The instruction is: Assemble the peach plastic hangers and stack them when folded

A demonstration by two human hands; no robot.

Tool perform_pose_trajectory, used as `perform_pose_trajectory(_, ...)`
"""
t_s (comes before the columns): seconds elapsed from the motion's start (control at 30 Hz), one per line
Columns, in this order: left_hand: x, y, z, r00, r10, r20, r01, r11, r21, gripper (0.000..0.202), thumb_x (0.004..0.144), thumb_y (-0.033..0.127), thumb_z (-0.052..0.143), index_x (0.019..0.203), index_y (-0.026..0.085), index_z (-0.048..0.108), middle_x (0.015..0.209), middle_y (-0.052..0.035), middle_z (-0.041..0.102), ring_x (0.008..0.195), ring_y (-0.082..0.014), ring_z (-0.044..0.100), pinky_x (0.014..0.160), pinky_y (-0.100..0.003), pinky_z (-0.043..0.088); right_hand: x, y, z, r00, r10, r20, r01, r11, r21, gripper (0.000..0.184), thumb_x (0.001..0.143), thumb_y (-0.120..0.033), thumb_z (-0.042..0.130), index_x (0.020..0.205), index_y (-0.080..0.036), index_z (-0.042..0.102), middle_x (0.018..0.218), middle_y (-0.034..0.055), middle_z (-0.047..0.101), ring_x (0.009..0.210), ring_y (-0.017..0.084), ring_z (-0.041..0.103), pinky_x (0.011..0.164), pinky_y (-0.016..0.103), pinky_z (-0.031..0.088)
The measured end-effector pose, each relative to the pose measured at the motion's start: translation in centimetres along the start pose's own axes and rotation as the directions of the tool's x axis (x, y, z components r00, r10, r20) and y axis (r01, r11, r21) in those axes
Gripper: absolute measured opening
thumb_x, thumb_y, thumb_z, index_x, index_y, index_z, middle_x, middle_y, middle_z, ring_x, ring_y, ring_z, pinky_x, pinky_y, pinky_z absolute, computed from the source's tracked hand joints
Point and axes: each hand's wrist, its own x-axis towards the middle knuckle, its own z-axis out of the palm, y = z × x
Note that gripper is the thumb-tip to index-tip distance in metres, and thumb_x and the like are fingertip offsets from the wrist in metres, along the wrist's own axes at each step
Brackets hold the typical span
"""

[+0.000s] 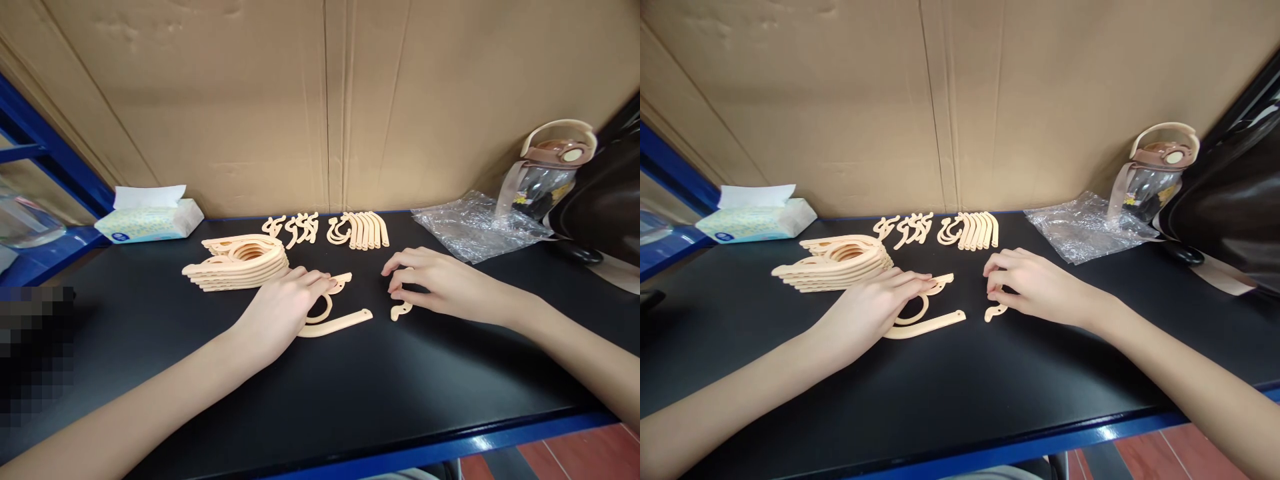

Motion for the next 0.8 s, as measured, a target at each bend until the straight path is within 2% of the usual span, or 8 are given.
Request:
perform_pose_trajectory(0.1, 0.0, -0.1, 0.0, 1.000, 0.000, -0.003, 0.000, 1.000, -0.005, 0.049, 0.082, -0.007, 0.045, 0.119, 0.020, 0.061, 0.117, -0.0038, 0.067, 0.101, -0.0199, 0.062, 0.084, -0.031, 0.050, 0.0, 0.2, -0.2, 1.000, -0.003, 0.000, 0.003, 0.999, 0.034, 0.023, 0.095, -0.033, 0.050, 0.092, -0.021, 0.069, 0.105, 0.0068, 0.064, 0.096, 0.022, 0.059, 0.086, 0.039, 0.045)
perform_pose_trajectory(0.17, 0.0, -0.1, 0.0, 1.000, -0.002, 0.003, 0.002, 1.000, -0.003, 0.050, 0.081, -0.007, 0.045, 0.119, 0.020, 0.061, 0.117, -0.0036, 0.067, 0.101, -0.0197, 0.062, 0.083, -0.030, 0.050, 0.0, 0.2, -0.4, 0.999, 0.002, 0.048, -0.007, 0.995, 0.102, 0.022, 0.089, -0.041, 0.058, 0.092, -0.023, 0.069, 0.110, 0.0062, 0.063, 0.100, 0.023, 0.058, 0.088, 0.040, 0.045)
perform_pose_trajectory(0.27, 0.0, -0.1, -0.1, 1.000, -0.005, 0.016, 0.005, 1.000, 0.006, 0.050, 0.081, -0.008, 0.044, 0.120, 0.020, 0.061, 0.117, -0.0038, 0.066, 0.101, -0.0199, 0.061, 0.083, -0.030, 0.049, -0.1, 0.4, -0.7, 0.990, 0.020, 0.138, -0.047, 0.979, 0.199, 0.030, 0.078, -0.050, 0.069, 0.094, -0.024, 0.069, 0.119, 0.0052, 0.059, 0.107, 0.024, 0.056, 0.090, 0.039, 0.045)
perform_pose_trajectory(0.33, 0.0, -0.1, -0.2, 1.000, -0.008, 0.027, 0.008, 1.000, 0.011, 0.051, 0.081, -0.008, 0.044, 0.121, 0.020, 0.060, 0.118, -0.0039, 0.066, 0.101, -0.0202, 0.061, 0.083, -0.031, 0.049, -0.1, 0.5, -0.7, 0.988, 0.025, 0.155, -0.059, 0.974, 0.217, 0.025, 0.082, -0.047, 0.066, 0.092, -0.024, 0.068, 0.118, 0.0045, 0.058, 0.107, 0.022, 0.056, 0.091, 0.038, 0.044)
perform_pose_trajectory(0.47, 0.0, 0.2, -0.3, 0.999, 0.003, 0.046, -0.005, 0.999, 0.048, 0.051, 0.083, -0.008, 0.043, 0.123, 0.019, 0.058, 0.117, -0.0049, 0.065, 0.101, -0.0205, 0.061, 0.082, -0.031, 0.048, 0.2, 0.2, -0.2, 0.997, 0.014, 0.070, -0.025, 0.988, 0.154, 0.018, 0.089, -0.036, 0.058, 0.081, -0.022, 0.066, 0.104, 0.0042, 0.062, 0.098, 0.020, 0.058, 0.087, 0.036, 0.044)
perform_pose_trajectory(0.6, 0.0, 0.4, -0.4, 0.998, 0.021, 0.059, -0.029, 0.992, 0.123, 0.043, 0.088, -0.003, 0.043, 0.124, 0.017, 0.057, 0.114, -0.0067, 0.065, 0.099, -0.0204, 0.060, 0.083, -0.032, 0.047, 0.7, -0.4, 0.5, 0.999, -0.014, -0.044, 0.019, 0.995, 0.102, 0.010, 0.088, -0.026, 0.056, 0.082, -0.020, 0.062, 0.086, 0.0024, 0.064, 0.081, 0.017, 0.058, 0.078, 0.033, 0.043)
perform_pose_trajectory(0.7, 0.0, 0.6, -0.5, 0.998, 0.027, 0.063, -0.036, 0.988, 0.148, 0.041, 0.089, -0.002, 0.044, 0.124, 0.017, 0.055, 0.112, -0.0064, 0.064, 0.097, -0.0197, 0.060, 0.080, -0.030, 0.046, 0.8, -0.6, 0.7, 0.995, -0.007, -0.097, 0.014, 0.997, 0.073, 0.015, 0.091, -0.023, 0.050, 0.079, -0.020, 0.058, 0.073, 0.0003, 0.060, 0.068, 0.015, 0.054, 0.071, 0.030, 0.041)
perform_pose_trajectory(0.8, 0.1, 0.7, -0.6, 0.998, 0.018, 0.067, -0.029, 0.986, 0.163, 0.037, 0.089, -0.002, 0.043, 0.117, 0.016, 0.057, 0.106, -0.0062, 0.064, 0.091, -0.0204, 0.059, 0.075, -0.030, 0.046, 0.7, -0.7, 0.6, 0.995, 0.048, -0.089, -0.039, 0.995, 0.094, 0.019, 0.095, -0.026, 0.044, 0.079, -0.021, 0.053, 0.067, -0.0017, 0.057, 0.062, 0.013, 0.052, 0.064, 0.027, 0.039)
